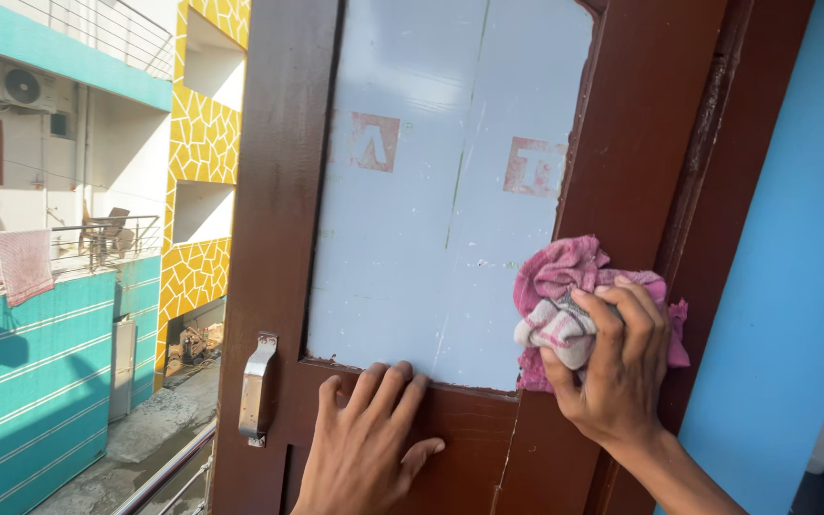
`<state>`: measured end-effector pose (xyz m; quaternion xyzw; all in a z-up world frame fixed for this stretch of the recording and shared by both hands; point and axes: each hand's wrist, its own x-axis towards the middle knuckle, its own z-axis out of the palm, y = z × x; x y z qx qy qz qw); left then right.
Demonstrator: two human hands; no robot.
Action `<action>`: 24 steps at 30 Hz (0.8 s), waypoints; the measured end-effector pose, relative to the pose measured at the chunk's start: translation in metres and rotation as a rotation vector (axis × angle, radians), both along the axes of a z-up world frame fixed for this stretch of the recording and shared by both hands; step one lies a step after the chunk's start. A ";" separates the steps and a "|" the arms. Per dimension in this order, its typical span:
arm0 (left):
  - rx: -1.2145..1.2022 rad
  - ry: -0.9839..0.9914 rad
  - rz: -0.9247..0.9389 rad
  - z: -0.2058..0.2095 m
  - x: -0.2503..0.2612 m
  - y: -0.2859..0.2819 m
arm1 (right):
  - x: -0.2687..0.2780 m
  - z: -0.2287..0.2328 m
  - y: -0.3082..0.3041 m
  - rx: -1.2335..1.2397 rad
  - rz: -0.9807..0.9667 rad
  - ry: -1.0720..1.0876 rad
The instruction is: The person wipes a brown wooden door with a pink cloth, cleaning the frame, panels, and glass pane. They briefly dip the cloth into a pink cup of water on a blue ledge to wet it before continuing to wipe the door surface.
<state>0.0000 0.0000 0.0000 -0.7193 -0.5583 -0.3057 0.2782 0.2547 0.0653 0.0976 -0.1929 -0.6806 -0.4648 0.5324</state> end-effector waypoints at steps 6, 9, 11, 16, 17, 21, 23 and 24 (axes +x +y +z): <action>0.189 0.181 -0.027 0.068 -0.006 -0.008 | 0.000 -0.006 0.006 0.007 -0.026 0.022; 0.385 0.185 -0.078 0.099 -0.002 -0.002 | 0.000 -0.009 0.010 0.018 -0.025 0.037; 0.486 0.161 -0.089 0.119 0.002 0.007 | 0.001 -0.009 0.012 0.006 -0.025 0.033; 0.567 0.081 0.032 0.147 0.004 0.025 | 0.004 -0.009 0.009 -0.012 -0.047 0.017; 0.568 0.054 0.042 0.151 0.003 0.030 | 0.004 -0.005 0.008 -0.009 -0.055 0.017; 0.623 0.073 0.070 0.145 -0.003 0.044 | 0.008 0.020 0.006 0.029 -0.044 -0.068; 0.631 0.075 0.068 0.144 -0.005 0.052 | 0.011 0.043 0.005 0.044 -0.052 -0.097; 0.634 0.065 0.044 0.143 -0.005 0.054 | 0.013 0.056 0.004 0.052 -0.049 -0.123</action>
